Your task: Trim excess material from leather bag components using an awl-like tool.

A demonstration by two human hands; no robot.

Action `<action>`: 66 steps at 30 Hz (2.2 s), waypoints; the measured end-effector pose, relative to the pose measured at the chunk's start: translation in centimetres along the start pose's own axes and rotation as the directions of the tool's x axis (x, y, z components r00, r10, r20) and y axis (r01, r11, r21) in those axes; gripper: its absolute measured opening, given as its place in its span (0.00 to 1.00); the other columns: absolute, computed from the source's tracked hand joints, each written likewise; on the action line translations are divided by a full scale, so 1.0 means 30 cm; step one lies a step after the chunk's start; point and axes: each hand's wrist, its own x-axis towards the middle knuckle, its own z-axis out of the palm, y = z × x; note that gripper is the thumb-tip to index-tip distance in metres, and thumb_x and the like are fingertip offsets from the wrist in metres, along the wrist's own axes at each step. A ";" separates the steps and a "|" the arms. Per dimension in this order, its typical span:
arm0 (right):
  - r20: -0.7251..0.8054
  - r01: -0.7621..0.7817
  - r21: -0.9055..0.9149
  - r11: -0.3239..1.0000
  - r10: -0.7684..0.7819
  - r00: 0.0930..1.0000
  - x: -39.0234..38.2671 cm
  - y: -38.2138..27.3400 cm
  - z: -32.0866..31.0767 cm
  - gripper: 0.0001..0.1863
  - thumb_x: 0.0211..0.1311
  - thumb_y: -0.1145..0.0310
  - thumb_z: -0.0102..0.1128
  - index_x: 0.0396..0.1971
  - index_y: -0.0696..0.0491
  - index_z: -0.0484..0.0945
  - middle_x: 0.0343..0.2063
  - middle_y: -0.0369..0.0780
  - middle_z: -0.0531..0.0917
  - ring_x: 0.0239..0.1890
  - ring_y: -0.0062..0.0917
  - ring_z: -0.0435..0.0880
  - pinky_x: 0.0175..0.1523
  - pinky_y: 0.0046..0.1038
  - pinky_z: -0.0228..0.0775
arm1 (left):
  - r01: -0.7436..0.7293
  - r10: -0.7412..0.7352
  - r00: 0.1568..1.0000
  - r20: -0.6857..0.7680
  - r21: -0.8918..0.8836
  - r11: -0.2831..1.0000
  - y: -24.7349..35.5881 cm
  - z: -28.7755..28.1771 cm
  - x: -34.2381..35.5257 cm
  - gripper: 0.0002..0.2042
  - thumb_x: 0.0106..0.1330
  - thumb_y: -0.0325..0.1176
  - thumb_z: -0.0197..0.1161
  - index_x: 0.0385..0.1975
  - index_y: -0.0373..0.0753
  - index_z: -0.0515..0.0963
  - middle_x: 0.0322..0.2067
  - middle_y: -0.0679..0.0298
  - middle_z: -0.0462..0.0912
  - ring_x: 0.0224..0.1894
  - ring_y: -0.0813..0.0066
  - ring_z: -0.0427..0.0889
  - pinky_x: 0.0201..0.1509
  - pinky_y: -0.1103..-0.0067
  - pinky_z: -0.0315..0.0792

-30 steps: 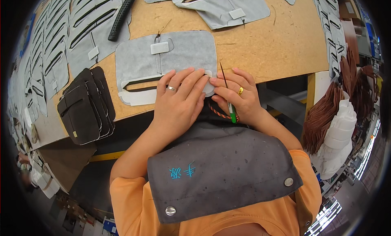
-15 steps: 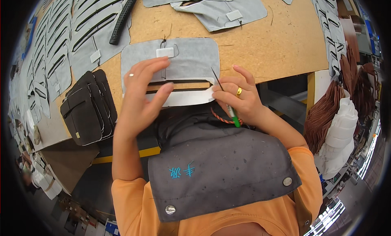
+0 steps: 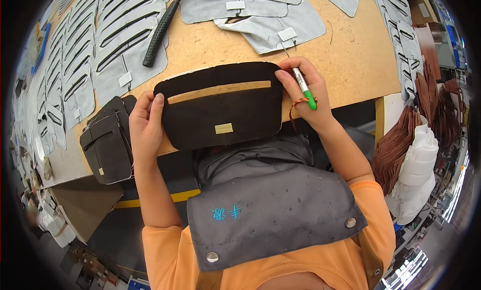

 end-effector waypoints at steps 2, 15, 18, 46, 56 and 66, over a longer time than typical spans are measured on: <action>-0.022 0.012 -0.049 0.999 -0.013 1.000 -0.001 0.003 0.009 0.07 0.64 0.72 0.60 0.38 0.57 0.75 0.24 0.31 0.76 0.23 0.10 0.70 0.28 0.15 0.62 | -0.010 0.009 0.998 -0.064 -0.009 1.000 -0.007 0.013 0.005 0.09 0.72 0.34 0.54 0.35 0.33 0.75 0.23 0.78 0.69 0.27 0.91 0.64 0.30 0.88 0.59; -0.075 -0.030 -0.081 0.996 0.024 0.997 0.011 0.017 0.011 0.04 0.64 0.72 0.59 0.33 0.57 0.76 0.18 0.31 0.74 0.19 0.11 0.71 0.24 0.17 0.62 | -0.167 0.220 0.968 -0.123 0.337 0.926 -0.030 0.033 0.024 0.11 0.71 0.35 0.55 0.32 0.31 0.74 0.17 0.67 0.68 0.23 0.84 0.63 0.27 0.82 0.62; -0.072 -0.010 -0.087 0.996 0.004 0.997 0.016 0.028 0.013 0.05 0.64 0.72 0.59 0.33 0.57 0.75 0.18 0.31 0.74 0.19 0.11 0.71 0.24 0.16 0.62 | -0.194 0.266 0.951 -0.157 0.369 0.909 -0.012 0.047 0.013 0.12 0.71 0.35 0.54 0.31 0.31 0.74 0.16 0.67 0.66 0.21 0.84 0.62 0.25 0.81 0.60; 0.432 0.543 -0.820 0.183 -0.425 0.796 0.417 0.073 -0.060 0.09 0.59 0.71 0.59 0.39 0.56 0.76 0.37 0.38 0.83 0.46 0.29 0.79 0.41 0.29 0.75 | 0.308 0.174 0.758 -0.628 0.581 0.754 -0.166 -0.871 -0.124 0.18 0.72 0.39 0.53 0.54 0.34 0.73 0.46 0.59 0.76 0.49 0.72 0.75 0.54 0.76 0.69; 0.328 0.779 -0.436 0.450 -0.727 0.604 0.295 -0.109 0.015 0.09 0.53 0.74 0.60 0.36 0.53 0.78 0.28 0.36 0.83 0.31 0.27 0.84 0.38 0.27 0.77 | -0.240 0.610 0.668 -0.427 0.652 0.720 0.146 -0.440 -0.141 0.14 0.74 0.34 0.49 0.52 0.32 0.73 0.47 0.59 0.76 0.50 0.70 0.75 0.56 0.76 0.67; 0.595 0.664 0.007 0.748 -0.537 0.598 -0.123 0.004 0.085 0.13 0.52 0.79 0.60 0.40 0.54 0.78 0.46 0.43 0.82 0.47 0.31 0.82 0.60 0.41 0.69 | -0.674 0.526 0.737 0.424 0.520 0.525 0.088 0.119 -0.034 0.11 0.56 0.23 0.63 0.40 0.38 0.78 0.43 0.61 0.79 0.48 0.61 0.76 0.54 0.68 0.65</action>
